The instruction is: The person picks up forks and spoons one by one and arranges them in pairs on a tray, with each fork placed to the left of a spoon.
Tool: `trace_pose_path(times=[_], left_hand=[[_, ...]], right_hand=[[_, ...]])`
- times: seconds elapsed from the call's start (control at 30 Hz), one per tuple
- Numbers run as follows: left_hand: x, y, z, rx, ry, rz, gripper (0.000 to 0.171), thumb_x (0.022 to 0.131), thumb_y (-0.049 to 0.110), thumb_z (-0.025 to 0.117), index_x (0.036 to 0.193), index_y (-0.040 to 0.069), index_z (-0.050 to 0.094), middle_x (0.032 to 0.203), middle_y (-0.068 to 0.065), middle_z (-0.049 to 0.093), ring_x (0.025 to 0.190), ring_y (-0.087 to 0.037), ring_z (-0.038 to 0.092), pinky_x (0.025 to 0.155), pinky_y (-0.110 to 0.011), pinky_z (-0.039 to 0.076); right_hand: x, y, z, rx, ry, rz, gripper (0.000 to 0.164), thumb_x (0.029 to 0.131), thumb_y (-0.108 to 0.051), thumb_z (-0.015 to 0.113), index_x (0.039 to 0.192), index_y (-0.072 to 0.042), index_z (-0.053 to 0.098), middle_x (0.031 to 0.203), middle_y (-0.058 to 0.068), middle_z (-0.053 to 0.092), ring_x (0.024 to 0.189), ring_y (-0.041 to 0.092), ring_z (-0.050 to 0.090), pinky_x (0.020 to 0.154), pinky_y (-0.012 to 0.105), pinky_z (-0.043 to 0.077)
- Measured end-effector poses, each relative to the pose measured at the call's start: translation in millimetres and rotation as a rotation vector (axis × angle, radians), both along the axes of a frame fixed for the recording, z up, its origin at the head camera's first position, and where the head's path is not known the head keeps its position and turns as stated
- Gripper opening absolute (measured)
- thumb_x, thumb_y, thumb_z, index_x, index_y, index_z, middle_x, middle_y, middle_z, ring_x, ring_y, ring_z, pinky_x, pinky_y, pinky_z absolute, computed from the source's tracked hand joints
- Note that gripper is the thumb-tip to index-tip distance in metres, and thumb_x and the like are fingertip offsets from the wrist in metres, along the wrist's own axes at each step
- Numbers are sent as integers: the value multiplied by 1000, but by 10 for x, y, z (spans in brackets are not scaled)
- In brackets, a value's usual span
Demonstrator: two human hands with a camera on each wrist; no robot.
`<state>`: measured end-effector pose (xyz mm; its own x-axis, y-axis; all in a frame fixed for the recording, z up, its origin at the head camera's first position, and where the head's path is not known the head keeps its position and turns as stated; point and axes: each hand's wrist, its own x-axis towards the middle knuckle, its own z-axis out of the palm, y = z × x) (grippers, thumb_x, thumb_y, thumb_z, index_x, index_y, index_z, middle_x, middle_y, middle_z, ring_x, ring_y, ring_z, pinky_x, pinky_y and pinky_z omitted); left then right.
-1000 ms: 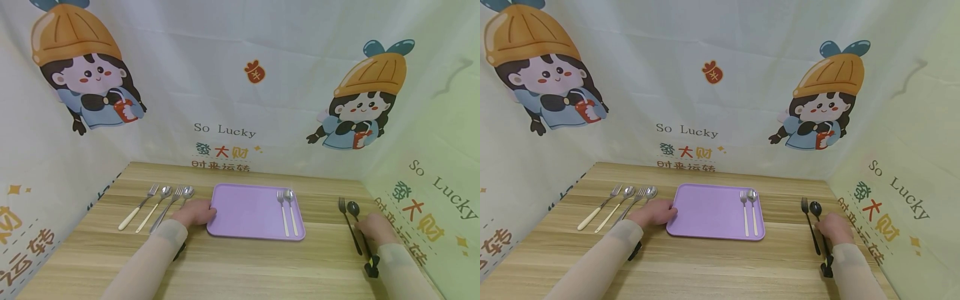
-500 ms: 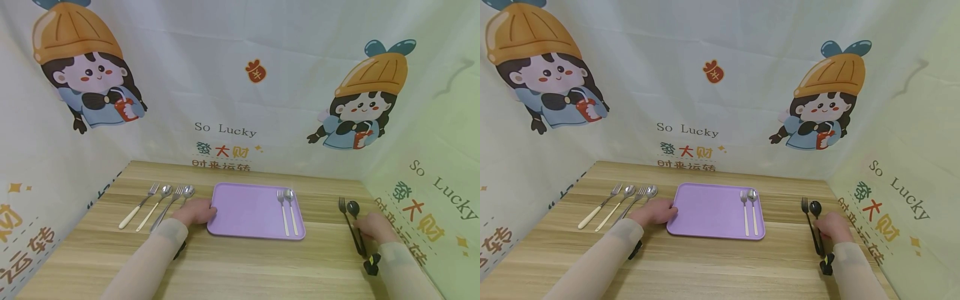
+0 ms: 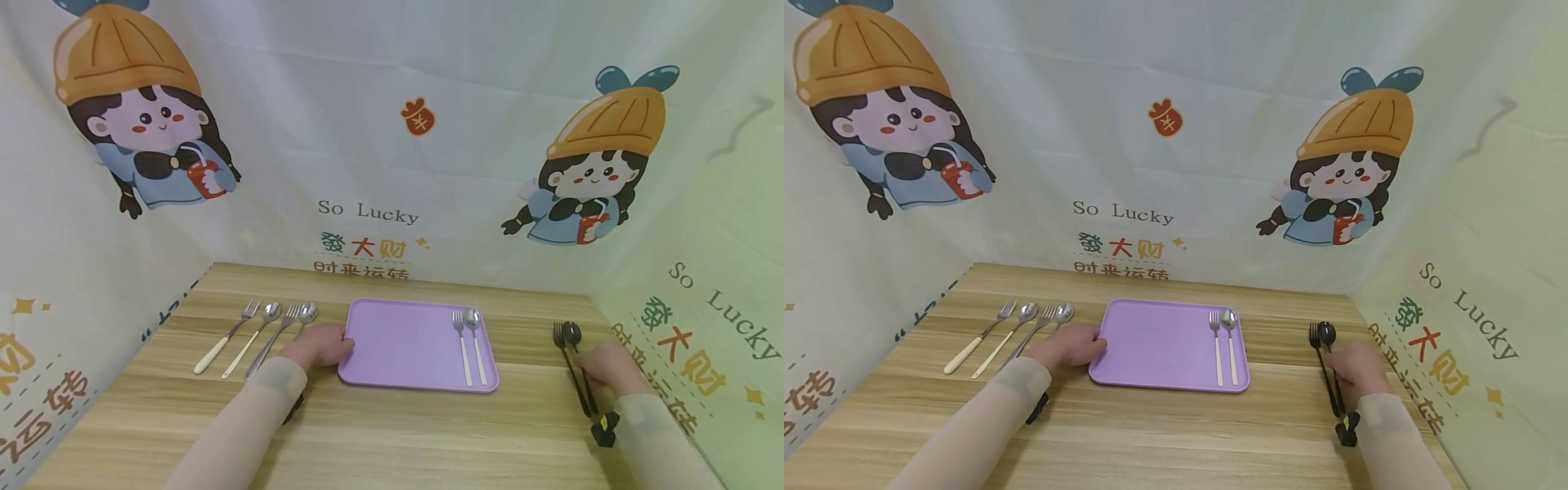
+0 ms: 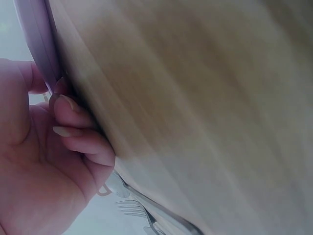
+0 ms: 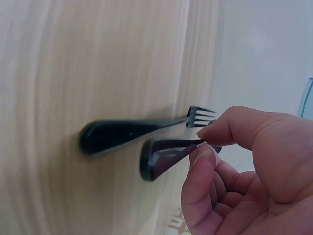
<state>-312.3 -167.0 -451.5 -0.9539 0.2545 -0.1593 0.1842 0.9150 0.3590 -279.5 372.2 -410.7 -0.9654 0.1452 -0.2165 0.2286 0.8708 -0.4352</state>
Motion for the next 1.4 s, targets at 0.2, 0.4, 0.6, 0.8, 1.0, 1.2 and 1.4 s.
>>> trace_pose_path(times=[0.2,0.4,0.6,0.8,1.0,1.2,1.4], left_hand=[[-119,-31,-106,-1,-3,-6,28,104,35,49,89,15,62,91,-6,69,83,-24,61,81,-43,52],[-175,-43,-156,-4,-5,-9,29,105,36,49,92,15,63,92,-7,69,83,-26,62,80,-44,52],[-10,4,47,11,-12,-2,28,105,33,50,93,13,65,93,-8,70,85,-25,62,84,-44,54],[-34,-3,9,9,3,-14,29,105,34,48,93,13,64,93,-8,69,84,-26,61,81,-43,53],[-181,-36,-140,-7,-10,1,28,104,37,50,93,16,65,96,-7,71,87,-25,63,88,-45,55],[-393,-109,-394,-10,5,-11,29,104,39,50,87,19,63,91,-3,70,83,-22,63,83,-44,54],[-245,-53,-247,3,-3,-8,28,105,36,51,90,16,64,95,-6,71,86,-25,63,87,-47,55]], right_hand=[[-17,-150,67,50,32,38,50,101,-28,64,53,-16,53,47,-7,49,47,11,47,58,29,38],[-50,-310,102,27,48,74,45,101,-24,64,59,-12,58,49,-5,54,49,12,54,57,27,41],[-80,-494,120,7,55,114,44,101,-25,63,58,-16,56,50,-6,53,49,12,56,55,27,44],[-147,-695,138,35,70,153,48,101,-27,65,56,-19,51,47,-8,49,48,10,51,58,27,42],[-198,-934,184,59,67,174,51,101,-32,67,55,-19,50,48,-7,48,48,11,48,57,29,40],[-362,-1125,61,-96,97,199,49,98,-24,68,54,-19,47,47,-8,44,44,9,46,51,25,38],[-377,-1414,22,-168,95,198,45,96,-21,69,57,-18,46,48,-8,42,44,8,41,47,23,34]])
